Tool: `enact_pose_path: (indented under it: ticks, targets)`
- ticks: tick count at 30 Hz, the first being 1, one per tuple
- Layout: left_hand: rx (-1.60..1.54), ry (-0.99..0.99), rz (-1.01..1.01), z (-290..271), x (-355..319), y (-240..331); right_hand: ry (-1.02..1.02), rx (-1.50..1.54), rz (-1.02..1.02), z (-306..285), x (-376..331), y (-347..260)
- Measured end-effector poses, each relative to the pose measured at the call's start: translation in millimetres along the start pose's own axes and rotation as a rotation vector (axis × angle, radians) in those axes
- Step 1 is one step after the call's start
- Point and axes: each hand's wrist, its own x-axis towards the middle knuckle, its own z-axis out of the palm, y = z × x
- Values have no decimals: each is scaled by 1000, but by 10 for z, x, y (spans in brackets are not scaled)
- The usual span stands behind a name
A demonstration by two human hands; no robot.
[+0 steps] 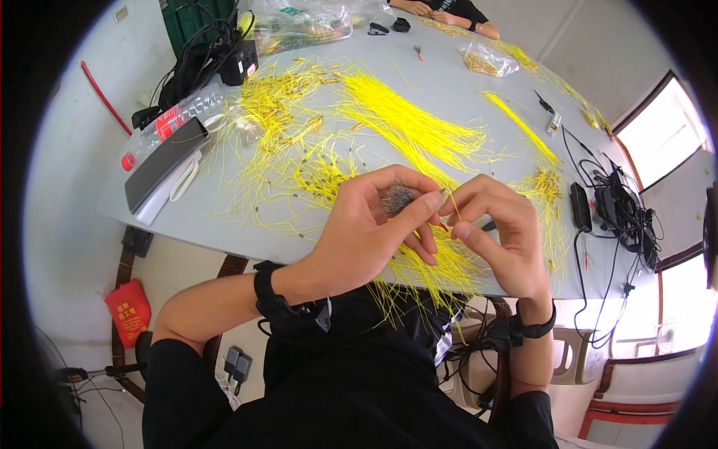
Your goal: Assembling fishing lure components by attaching yellow feathers and skirts to lure hubs.
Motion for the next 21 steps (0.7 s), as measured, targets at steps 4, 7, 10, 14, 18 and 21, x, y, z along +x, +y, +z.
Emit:
enact_pose_path:
  ticks: [4,7,10,14,18,21]
  targets:
    - [-3,7,-1,-8,-17,-12,6,9,16,26,2,5]
    - [41,5,8,14,-22,7,11,22,30,23,6,-18]
    - [92,15,-17,8,-38,25,10,-1,18,25,8,-16]
    - [188,24,-46,20,-58,71,5,-13,12,18,5,4]
    - [227,6,-45,3,-55,73,2,-7,19,42,23,-33]
    - [272,-64,-62,-15,-56,80,1,-41,42,78,15,-45]
